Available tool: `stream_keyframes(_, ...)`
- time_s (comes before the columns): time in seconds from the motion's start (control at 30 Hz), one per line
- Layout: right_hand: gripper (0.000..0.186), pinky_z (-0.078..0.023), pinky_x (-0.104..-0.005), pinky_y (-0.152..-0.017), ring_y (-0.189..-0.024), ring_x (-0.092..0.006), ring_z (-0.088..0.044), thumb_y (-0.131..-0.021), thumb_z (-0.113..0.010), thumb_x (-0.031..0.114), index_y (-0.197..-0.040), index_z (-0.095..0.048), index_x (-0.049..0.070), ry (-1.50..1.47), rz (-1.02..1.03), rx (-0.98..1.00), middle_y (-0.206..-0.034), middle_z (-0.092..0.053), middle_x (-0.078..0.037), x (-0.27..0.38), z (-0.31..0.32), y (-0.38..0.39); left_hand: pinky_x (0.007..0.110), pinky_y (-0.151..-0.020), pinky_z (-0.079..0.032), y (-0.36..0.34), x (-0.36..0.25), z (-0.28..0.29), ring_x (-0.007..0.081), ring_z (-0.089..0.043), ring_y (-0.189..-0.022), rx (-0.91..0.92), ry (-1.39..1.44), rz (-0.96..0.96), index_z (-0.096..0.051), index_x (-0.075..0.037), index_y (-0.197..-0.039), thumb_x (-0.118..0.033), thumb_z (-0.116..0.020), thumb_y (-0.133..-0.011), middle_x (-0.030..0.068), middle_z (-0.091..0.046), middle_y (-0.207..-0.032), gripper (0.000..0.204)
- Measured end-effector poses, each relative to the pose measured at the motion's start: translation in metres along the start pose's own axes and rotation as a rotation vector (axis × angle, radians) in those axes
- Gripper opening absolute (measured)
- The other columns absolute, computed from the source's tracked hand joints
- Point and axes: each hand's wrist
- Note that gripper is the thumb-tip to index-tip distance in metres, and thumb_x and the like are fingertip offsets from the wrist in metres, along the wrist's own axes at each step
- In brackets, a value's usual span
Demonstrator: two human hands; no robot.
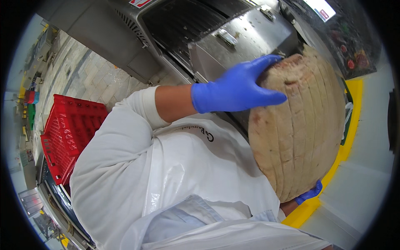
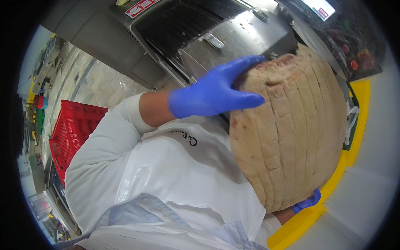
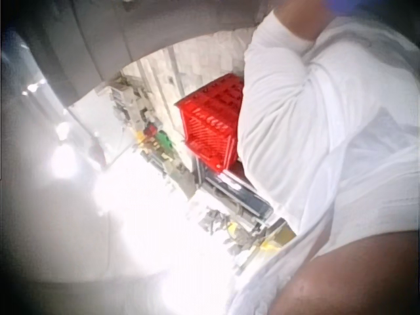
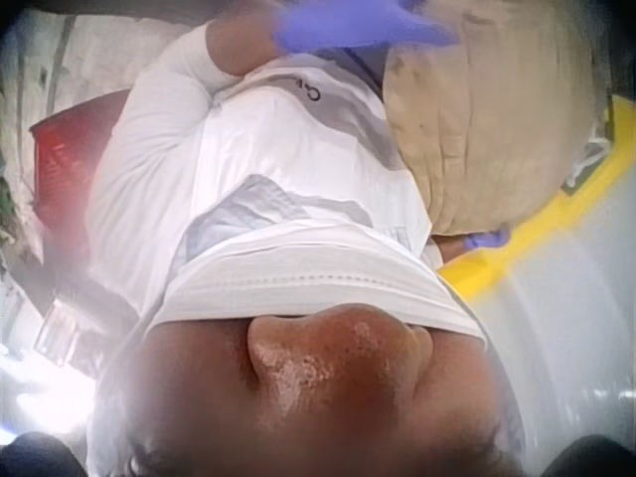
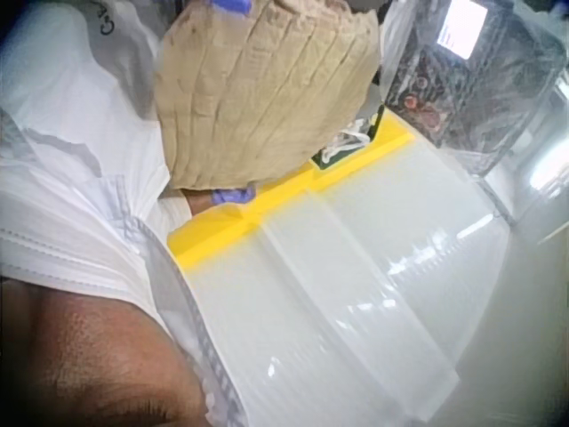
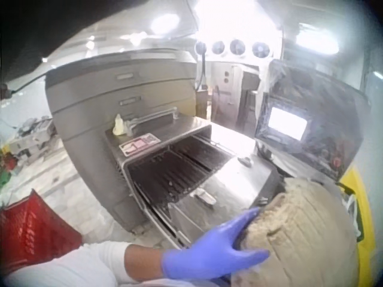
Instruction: The person places large blocks of meat onto a meat slicer, operates the machine to cut thin slices, and collects the slices in a red basket. The person repeats this process with multiple blocks of meat.
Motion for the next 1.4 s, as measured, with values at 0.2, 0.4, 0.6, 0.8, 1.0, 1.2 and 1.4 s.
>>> stream_keyframes(0.2, 0.052, -0.047, -0.0487, -0.106, -0.124, -0.0358, -0.061, -0.090, -0.060, 0.026, -0.131, -0.063, -0.005, 0.125, 0.286, 0.114, -0.137, -0.063, -0.022, 0.053, -0.087, 0.006, 0.033, -0.108, -0.047, 0.010, 0.017, 0.090, 0.0195, -0.059, -0.125, -0.234, 0.257, -0.021, -0.046, 0.003, -0.150, -0.034, -0.080, -0.091, 0.0159, -0.061, -0.137, 0.078)
stream_keyframes(0.4, 0.035, -0.051, -0.0437, -0.103, -0.116, -0.0287, -0.064, -0.095, -0.061, 0.021, -0.121, -0.068, -0.001, 0.227, 0.267, 0.349, -0.126, -0.068, -0.017, 0.100, -0.309, 0.078, 0.033, -0.112, -0.043, 0.010, 0.077, 0.173, 0.0191, -0.054, -0.130, -0.391, 0.501, 0.096, -0.041, 0.001, -0.152, -0.033, -0.069, -0.097, 0.0141, -0.056, -0.142, 0.071)
stream_keyframes(0.6, 0.053, -0.049, -0.0386, -0.105, -0.121, -0.0270, -0.063, -0.091, -0.065, 0.024, -0.135, -0.059, -0.004, 0.271, -0.066, 0.651, -0.131, -0.065, -0.017, 0.086, -0.497, 0.097, 0.035, -0.107, -0.048, -0.002, 0.180, 0.216, 0.0228, -0.060, -0.121, -0.547, 0.802, 0.213, -0.047, 0.003, -0.146, -0.031, -0.074, -0.092, 0.0156, -0.060, -0.133, 0.069)
stream_keyframes(0.8, 0.055, -0.050, -0.0352, -0.100, -0.115, -0.0221, -0.064, -0.086, -0.073, 0.025, -0.136, -0.059, 0.005, 0.486, -0.049, 0.733, -0.127, -0.065, -0.011, 0.027, -0.594, 0.071, 0.036, -0.105, -0.049, -0.020, 0.287, 0.253, 0.0253, -0.063, -0.120, -0.557, 0.924, 0.302, -0.055, 0.000, -0.142, -0.033, -0.075, -0.091, 0.0165, -0.064, -0.129, 0.064)
stream_keyframes(1.0, 0.064, -0.050, -0.0325, -0.093, -0.110, -0.0173, -0.061, -0.085, -0.077, 0.038, -0.141, -0.058, 0.013, 0.658, -0.056, 0.930, -0.122, -0.064, -0.007, -0.051, -0.670, 0.043, 0.041, -0.111, -0.045, -0.031, 0.299, 0.253, 0.0309, -0.059, -0.128, -0.814, -0.039, 0.281, -0.059, -0.001, -0.138, -0.036, -0.073, -0.093, 0.0165, -0.064, -0.136, 0.059)
stream_keyframes(1.2, 0.076, -0.046, -0.0377, -0.105, -0.129, -0.0225, -0.055, -0.090, -0.075, 0.043, -0.153, -0.050, 0.008, 0.961, 0.213, 1.031, -0.153, -0.050, -0.013, -0.045, -0.666, 0.023, 0.059, -0.120, -0.026, -0.031, 0.338, 0.277, 0.0403, -0.035, -0.148, -0.854, -0.708, 0.153, -0.057, -0.015, -0.145, -0.056, -0.072, -0.088, 0.0205, -0.046, -0.155, 0.072)
stream_keyframes(1.4, 0.066, -0.036, -0.0400, -0.118, -0.142, -0.0269, -0.048, -0.096, -0.070, 0.020, -0.155, -0.046, 0.004, 0.992, 0.420, 0.855, -0.156, -0.048, -0.018, -0.036, -0.574, 0.064, 0.074, -0.116, -0.018, -0.032, 0.369, 0.285, 0.0363, -0.023, -0.155, -0.716, -1.167, 0.272, -0.054, -0.027, -0.147, -0.068, -0.060, -0.089, 0.0062, -0.040, -0.162, 0.072)
Point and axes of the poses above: each hand's wrist, its own y-axis away from the middle knuckle, its own z-axis out of the back of the hand, x = y × z
